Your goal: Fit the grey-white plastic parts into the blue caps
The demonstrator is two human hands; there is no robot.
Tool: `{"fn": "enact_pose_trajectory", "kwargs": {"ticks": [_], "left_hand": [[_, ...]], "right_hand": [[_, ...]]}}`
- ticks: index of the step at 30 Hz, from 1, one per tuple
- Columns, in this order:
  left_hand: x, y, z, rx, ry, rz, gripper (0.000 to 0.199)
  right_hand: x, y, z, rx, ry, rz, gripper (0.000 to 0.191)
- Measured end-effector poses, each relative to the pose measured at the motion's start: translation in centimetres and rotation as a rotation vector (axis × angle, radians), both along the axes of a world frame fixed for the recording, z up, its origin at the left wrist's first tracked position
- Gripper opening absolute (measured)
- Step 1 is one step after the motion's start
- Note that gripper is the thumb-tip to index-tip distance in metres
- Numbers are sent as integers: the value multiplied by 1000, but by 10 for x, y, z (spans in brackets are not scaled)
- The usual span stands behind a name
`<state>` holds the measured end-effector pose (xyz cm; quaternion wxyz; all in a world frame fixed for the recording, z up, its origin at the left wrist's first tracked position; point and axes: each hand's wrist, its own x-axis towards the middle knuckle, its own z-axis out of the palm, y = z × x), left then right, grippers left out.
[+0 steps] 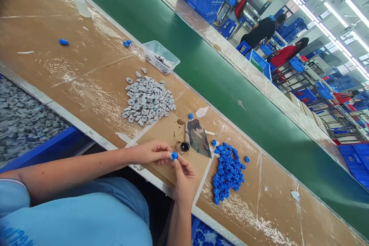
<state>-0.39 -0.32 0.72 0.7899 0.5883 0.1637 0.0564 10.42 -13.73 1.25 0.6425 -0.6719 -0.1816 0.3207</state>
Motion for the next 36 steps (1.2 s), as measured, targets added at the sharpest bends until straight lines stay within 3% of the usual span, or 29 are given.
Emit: {"fn": "enact_pose_trajectory", "kwargs": {"ticks": [3,5,19,24,26,30,33,36], "left_hand": [[-3,1,6,226,-41,-91,43],[-3,2,8,276,-68,-136,44],[-2,4,1,160,2,-200,51],[-3,3,1,230,-22,-180,48],[-4,3,-1,331,-72,-164,45],[-11,4,-3,715,-303,-98,38],[-17,8,2,922,-449,-138,38],[-22,14,15,975,-464,-245,42]], "right_hand": [[-1,-2,0,-12,16,7,27],[-1,-4,0,-26,17,9,28],[-3,-7,1,-40,-122,43,27],[-2,-7,-1,-29,-201,61,24],[-2,-10,-2,-28,-298,64,22],[-3,-25,-3,32,-698,108,10],[-5,-35,-1,179,-1016,155,29],[-9,-36,3,292,-1219,218,48]]}}
